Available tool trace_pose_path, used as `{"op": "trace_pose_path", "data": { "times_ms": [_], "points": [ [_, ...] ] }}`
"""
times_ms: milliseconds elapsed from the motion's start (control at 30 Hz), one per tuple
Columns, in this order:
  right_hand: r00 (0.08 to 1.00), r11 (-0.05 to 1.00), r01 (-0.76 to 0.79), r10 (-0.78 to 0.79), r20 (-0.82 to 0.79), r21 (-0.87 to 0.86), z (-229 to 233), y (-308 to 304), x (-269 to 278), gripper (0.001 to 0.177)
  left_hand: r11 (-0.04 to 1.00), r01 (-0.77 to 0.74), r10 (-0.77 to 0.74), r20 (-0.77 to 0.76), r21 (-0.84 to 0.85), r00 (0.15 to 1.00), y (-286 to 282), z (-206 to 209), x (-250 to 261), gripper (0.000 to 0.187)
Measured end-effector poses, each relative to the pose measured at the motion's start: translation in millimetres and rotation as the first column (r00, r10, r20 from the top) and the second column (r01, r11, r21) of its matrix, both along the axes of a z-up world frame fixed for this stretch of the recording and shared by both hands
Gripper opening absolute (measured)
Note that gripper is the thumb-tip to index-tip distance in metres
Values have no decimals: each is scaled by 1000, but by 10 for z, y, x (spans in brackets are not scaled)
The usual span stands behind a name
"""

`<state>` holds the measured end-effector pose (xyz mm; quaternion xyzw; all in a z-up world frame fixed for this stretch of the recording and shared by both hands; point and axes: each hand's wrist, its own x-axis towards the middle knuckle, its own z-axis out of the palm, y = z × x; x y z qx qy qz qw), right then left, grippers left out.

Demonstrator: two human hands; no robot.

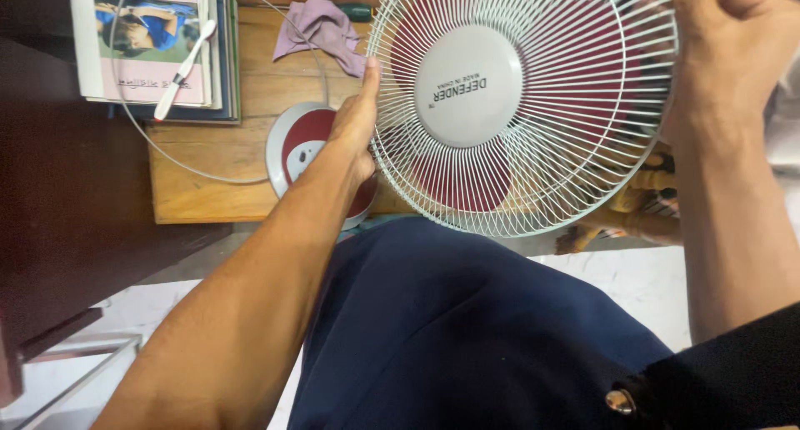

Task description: The person assembles a table fan by attaching the front grille and securing it with a screwdriver. They wipe the fan blade and grille with a cloth before reattaching the components.

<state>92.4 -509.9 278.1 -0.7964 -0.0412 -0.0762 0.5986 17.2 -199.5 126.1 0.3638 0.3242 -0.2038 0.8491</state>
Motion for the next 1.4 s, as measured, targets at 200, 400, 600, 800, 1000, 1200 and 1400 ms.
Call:
{"op": "trace_pose_path", "data": {
  "times_ms": [200, 400, 600, 800, 1000, 1200, 1400],
  "points": [
    [999, 995, 30, -29, -16, 96, -728, -352, -90, 10, 985, -29, 57, -161, 171, 985, 54, 5, -134, 80],
    [956, 991, 130, -117, -271, 31, -1116, -502, -150, 13, 938, -9, 96, -233, 347, 968, -43, -90, -76, 82],
    [904, 994, 66, -24, -426, 84, -1461, -644, -48, 19, 838, 105, 96, -333, 536, 938, -175, -244, -33, 83],
    [808, 998, -11, 45, -587, 61, -1807, -703, -30, 33, 654, 316, 48, -455, 687, 889, -257, -339, -53, 95],
    [665, 999, -13, -15, -747, -31, -2038, -663, -73, 52, 567, 390, 21, -486, 725, 874, -249, -497, -11, 91],
    [654, 999, 22, 9, -757, 30, -2133, -582, 18, 55, 520, 457, -22, -523, 722, 852, -166, -544, 105, 86],
    [647, 996, 58, 18, -763, 73, -2088, -557, -27, 51, 646, 375, -2, -490, 665, 872, -185, -407, 84, 76]
  ]
}}
